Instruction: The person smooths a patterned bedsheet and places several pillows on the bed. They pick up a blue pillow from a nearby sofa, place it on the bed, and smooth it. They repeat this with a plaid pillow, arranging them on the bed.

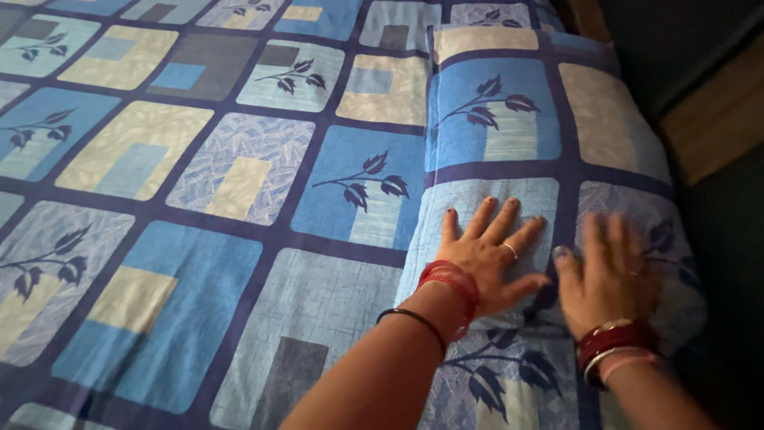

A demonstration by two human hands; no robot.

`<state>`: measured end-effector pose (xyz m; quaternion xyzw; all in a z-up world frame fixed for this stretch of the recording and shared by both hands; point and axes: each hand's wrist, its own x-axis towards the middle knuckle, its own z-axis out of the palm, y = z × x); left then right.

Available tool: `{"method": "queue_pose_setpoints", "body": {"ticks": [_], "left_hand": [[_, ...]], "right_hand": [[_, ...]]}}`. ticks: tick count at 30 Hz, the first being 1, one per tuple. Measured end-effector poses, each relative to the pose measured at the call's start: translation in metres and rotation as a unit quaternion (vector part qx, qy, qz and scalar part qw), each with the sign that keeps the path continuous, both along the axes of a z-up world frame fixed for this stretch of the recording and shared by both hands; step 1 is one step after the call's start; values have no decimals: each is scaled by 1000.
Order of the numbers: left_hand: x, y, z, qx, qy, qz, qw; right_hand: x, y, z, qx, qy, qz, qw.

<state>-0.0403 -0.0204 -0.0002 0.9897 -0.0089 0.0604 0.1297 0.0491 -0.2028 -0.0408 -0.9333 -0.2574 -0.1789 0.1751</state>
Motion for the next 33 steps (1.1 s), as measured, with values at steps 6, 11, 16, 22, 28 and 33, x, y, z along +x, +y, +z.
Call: {"method": "queue_pose_setpoints", "body": {"ticks": [6, 11, 16, 22, 28, 33], "left_hand": [[16, 2, -13, -99, -102, 172, 975], [38, 9, 4, -180, -46, 271, 944], [41, 12, -6, -171, -71, 274, 944], [37, 7, -26, -96, -160, 256, 948], [22, 7, -23, -95, -130, 233, 959], [6, 12, -15, -119, -87, 214, 966]], "right_hand": [[23, 15, 15, -66, -7, 9, 998], [43, 36, 19, -80, 33, 22, 996], [64, 54, 19, -69, 35, 5, 997], [55, 51, 7, -25, 24, -54, 998], [42, 45, -16, 20, -12, -179, 983], [40, 40, -31, 33, -62, -234, 970]]}}
